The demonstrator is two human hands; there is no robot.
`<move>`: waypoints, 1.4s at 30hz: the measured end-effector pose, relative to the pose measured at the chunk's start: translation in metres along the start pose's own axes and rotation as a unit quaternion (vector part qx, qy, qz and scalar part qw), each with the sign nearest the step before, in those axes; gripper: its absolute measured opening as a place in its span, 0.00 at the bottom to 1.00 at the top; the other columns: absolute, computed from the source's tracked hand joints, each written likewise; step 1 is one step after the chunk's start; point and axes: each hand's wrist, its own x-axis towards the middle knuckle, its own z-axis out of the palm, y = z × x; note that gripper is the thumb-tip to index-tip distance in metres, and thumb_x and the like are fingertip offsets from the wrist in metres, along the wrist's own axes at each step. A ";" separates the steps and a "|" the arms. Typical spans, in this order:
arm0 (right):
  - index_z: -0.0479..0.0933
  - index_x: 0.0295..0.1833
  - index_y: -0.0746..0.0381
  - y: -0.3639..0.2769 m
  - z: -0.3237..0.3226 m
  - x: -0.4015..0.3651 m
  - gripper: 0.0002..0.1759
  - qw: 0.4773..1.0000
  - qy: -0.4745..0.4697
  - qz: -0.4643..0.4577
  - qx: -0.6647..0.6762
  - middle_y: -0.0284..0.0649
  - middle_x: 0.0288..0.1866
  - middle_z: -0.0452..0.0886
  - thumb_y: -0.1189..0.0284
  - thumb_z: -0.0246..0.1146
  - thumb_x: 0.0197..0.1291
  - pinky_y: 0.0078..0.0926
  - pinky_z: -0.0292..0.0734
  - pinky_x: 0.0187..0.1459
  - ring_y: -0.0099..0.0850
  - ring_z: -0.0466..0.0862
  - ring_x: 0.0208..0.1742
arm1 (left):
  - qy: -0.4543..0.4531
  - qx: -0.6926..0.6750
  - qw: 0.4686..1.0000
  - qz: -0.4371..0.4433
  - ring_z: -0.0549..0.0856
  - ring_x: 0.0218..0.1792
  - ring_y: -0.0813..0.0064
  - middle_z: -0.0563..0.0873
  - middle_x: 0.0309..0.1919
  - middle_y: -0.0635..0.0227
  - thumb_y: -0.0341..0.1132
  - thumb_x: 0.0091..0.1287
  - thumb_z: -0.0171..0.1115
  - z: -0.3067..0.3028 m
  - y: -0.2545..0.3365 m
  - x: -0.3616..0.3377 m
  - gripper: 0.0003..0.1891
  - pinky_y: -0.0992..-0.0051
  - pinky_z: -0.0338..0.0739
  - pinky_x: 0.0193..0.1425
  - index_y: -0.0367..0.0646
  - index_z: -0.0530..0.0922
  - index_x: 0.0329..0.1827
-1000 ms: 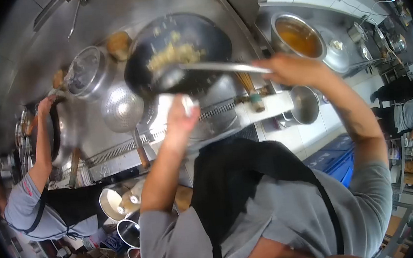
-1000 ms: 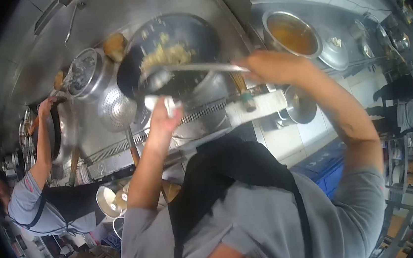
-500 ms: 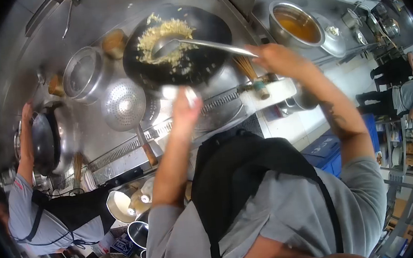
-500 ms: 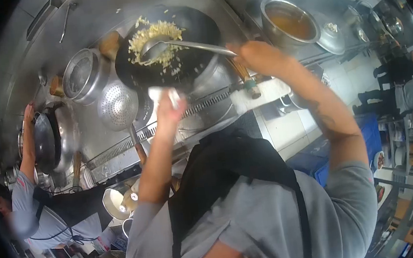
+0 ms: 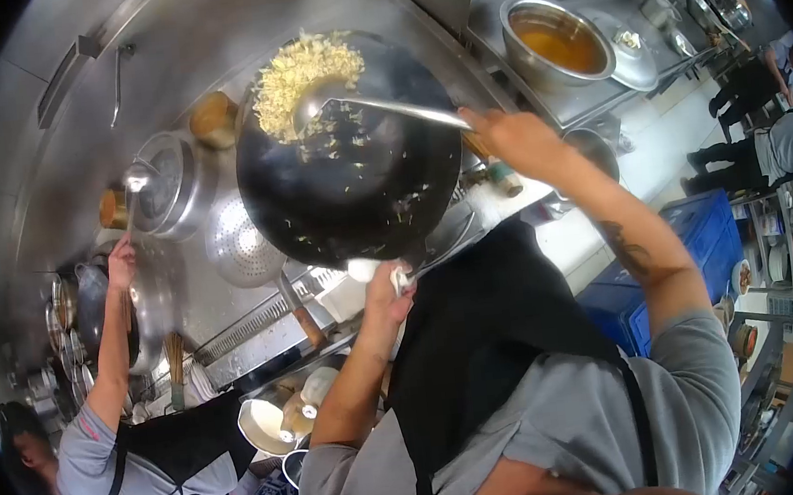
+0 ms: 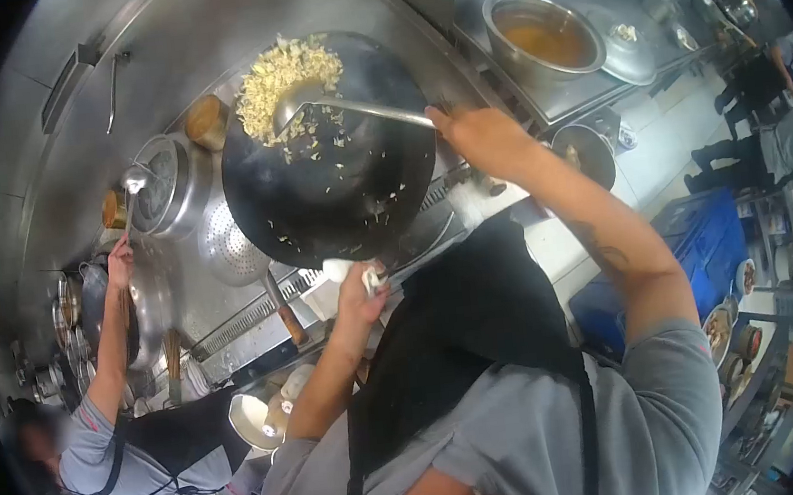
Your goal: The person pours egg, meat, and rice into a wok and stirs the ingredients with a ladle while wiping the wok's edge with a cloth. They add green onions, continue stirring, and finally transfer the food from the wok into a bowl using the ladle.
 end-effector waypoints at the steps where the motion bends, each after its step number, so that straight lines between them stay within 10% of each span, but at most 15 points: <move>1: 0.71 0.61 0.67 -0.003 -0.013 -0.002 0.22 1.000 -0.023 -0.002 -0.014 0.52 0.35 0.80 0.75 0.55 0.60 0.42 0.79 0.38 0.47 0.83 0.34 | -0.013 0.018 1.000 0.018 0.77 0.23 0.79 0.79 0.27 0.72 0.38 0.68 0.54 0.011 0.012 -0.007 0.08 0.79 0.67 0.18 0.51 0.74 0.47; 4: 0.71 0.63 0.64 -0.006 -0.029 -0.014 0.23 0.990 -0.092 -0.021 0.100 0.51 0.36 0.81 0.72 0.57 0.61 0.42 0.78 0.40 0.46 0.83 0.37 | -0.023 0.086 0.983 0.159 0.77 0.25 0.76 0.79 0.28 0.70 0.35 0.66 0.55 0.025 0.075 0.041 0.07 0.78 0.68 0.19 0.49 0.74 0.45; 10: 0.70 0.66 0.57 0.034 -0.079 -0.008 0.25 0.926 -0.275 -0.042 0.254 0.50 0.35 0.82 0.70 0.59 0.62 0.45 0.76 0.44 0.47 0.82 0.39 | 0.053 -0.127 0.990 0.032 0.78 0.29 0.64 0.80 0.32 0.63 0.34 0.68 0.52 0.074 0.114 -0.003 0.05 0.77 0.67 0.21 0.43 0.74 0.41; 11: 0.72 0.62 0.58 0.024 -0.085 0.006 0.21 0.881 -0.376 0.130 0.257 0.49 0.37 0.82 0.69 0.58 0.63 0.45 0.77 0.43 0.47 0.82 0.40 | 0.021 -0.127 0.991 0.032 0.79 0.29 0.64 0.80 0.32 0.63 0.34 0.67 0.53 0.071 0.122 0.013 0.05 0.77 0.67 0.21 0.43 0.74 0.40; 13: 0.73 0.59 0.61 0.012 -0.048 0.014 0.19 0.944 -0.267 0.046 0.189 0.49 0.35 0.82 0.71 0.56 0.62 0.44 0.78 0.40 0.48 0.82 0.37 | -0.066 -0.134 0.985 0.086 0.79 0.30 0.66 0.80 0.32 0.64 0.33 0.66 0.56 0.025 0.105 0.070 0.05 0.77 0.68 0.22 0.42 0.74 0.40; 14: 0.74 0.57 0.62 0.013 -0.026 0.016 0.18 0.967 -0.207 0.006 0.149 0.49 0.34 0.81 0.71 0.56 0.62 0.44 0.78 0.39 0.48 0.82 0.36 | -0.025 0.103 0.973 0.204 0.80 0.29 0.70 0.80 0.30 0.66 0.34 0.65 0.57 -0.028 0.065 0.108 0.06 0.76 0.72 0.25 0.44 0.74 0.41; 16: 0.74 0.53 0.65 0.001 -0.001 0.004 0.15 0.997 -0.071 -0.007 0.035 0.49 0.32 0.81 0.74 0.55 0.61 0.43 0.78 0.35 0.49 0.82 0.34 | -0.115 -0.091 0.989 -0.036 0.80 0.25 0.78 0.79 0.25 0.70 0.37 0.64 0.58 -0.048 0.018 0.078 0.08 0.78 0.73 0.22 0.49 0.75 0.44; 19: 0.72 0.58 0.66 0.021 -0.023 -0.011 0.19 0.999 -0.022 -0.032 0.021 0.49 0.31 0.80 0.75 0.55 0.60 0.43 0.78 0.34 0.49 0.83 0.33 | -0.032 -0.021 0.999 0.023 0.78 0.22 0.78 0.78 0.23 0.73 0.38 0.66 0.57 0.008 0.010 0.006 0.04 0.79 0.70 0.18 0.51 0.75 0.39; 23: 0.71 0.62 0.65 0.016 -0.065 -0.020 0.24 0.980 -0.149 -0.024 0.128 0.52 0.33 0.81 0.72 0.59 0.60 0.41 0.77 0.37 0.47 0.82 0.33 | -0.063 -0.044 0.990 0.117 0.77 0.29 0.72 0.78 0.30 0.67 0.36 0.71 0.49 0.045 0.090 0.049 0.07 0.79 0.70 0.25 0.45 0.73 0.42; 30: 0.73 0.60 0.64 0.056 -0.074 0.015 0.22 0.950 -0.272 -0.023 0.154 0.51 0.40 0.83 0.72 0.60 0.61 0.43 0.77 0.43 0.45 0.83 0.42 | 0.042 -0.140 0.989 0.024 0.77 0.27 0.66 0.79 0.28 0.65 0.35 0.68 0.51 0.091 0.109 0.024 0.06 0.78 0.66 0.19 0.43 0.74 0.38; 31: 0.73 0.59 0.65 0.053 -0.058 0.020 0.21 0.955 -0.273 0.011 0.117 0.52 0.41 0.82 0.71 0.59 0.61 0.45 0.77 0.47 0.47 0.83 0.45 | -0.031 0.051 0.990 0.131 0.77 0.27 0.70 0.79 0.30 0.65 0.32 0.66 0.53 0.049 0.081 0.058 0.05 0.79 0.69 0.24 0.42 0.73 0.41; 32: 0.72 0.59 0.66 0.050 -0.041 0.018 0.21 0.970 -0.228 0.008 0.083 0.52 0.41 0.82 0.70 0.59 0.61 0.45 0.77 0.47 0.47 0.83 0.45 | -0.065 0.217 0.939 0.258 0.77 0.28 0.74 0.79 0.32 0.65 0.29 0.64 0.55 0.007 0.053 0.092 0.08 0.79 0.71 0.29 0.41 0.73 0.45; 35: 0.69 0.61 0.68 0.041 -0.016 -0.005 0.24 0.992 -0.103 0.021 0.062 0.54 0.43 0.81 0.70 0.59 0.59 0.45 0.76 0.50 0.49 0.82 0.47 | -0.007 -0.028 0.995 0.095 0.76 0.19 0.77 0.78 0.24 0.71 0.38 0.68 0.52 -0.009 -0.016 0.059 0.05 0.79 0.65 0.15 0.48 0.74 0.38; 42: 0.61 0.69 0.72 0.013 -0.013 -0.054 0.31 0.920 0.036 0.039 0.389 0.61 0.58 0.75 0.75 0.59 0.60 0.33 0.70 0.61 0.50 0.77 0.60 | -0.022 -0.105 0.991 0.085 0.72 0.16 0.74 0.75 0.19 0.69 0.31 0.63 0.53 0.077 0.075 0.008 0.04 0.80 0.60 0.13 0.46 0.72 0.29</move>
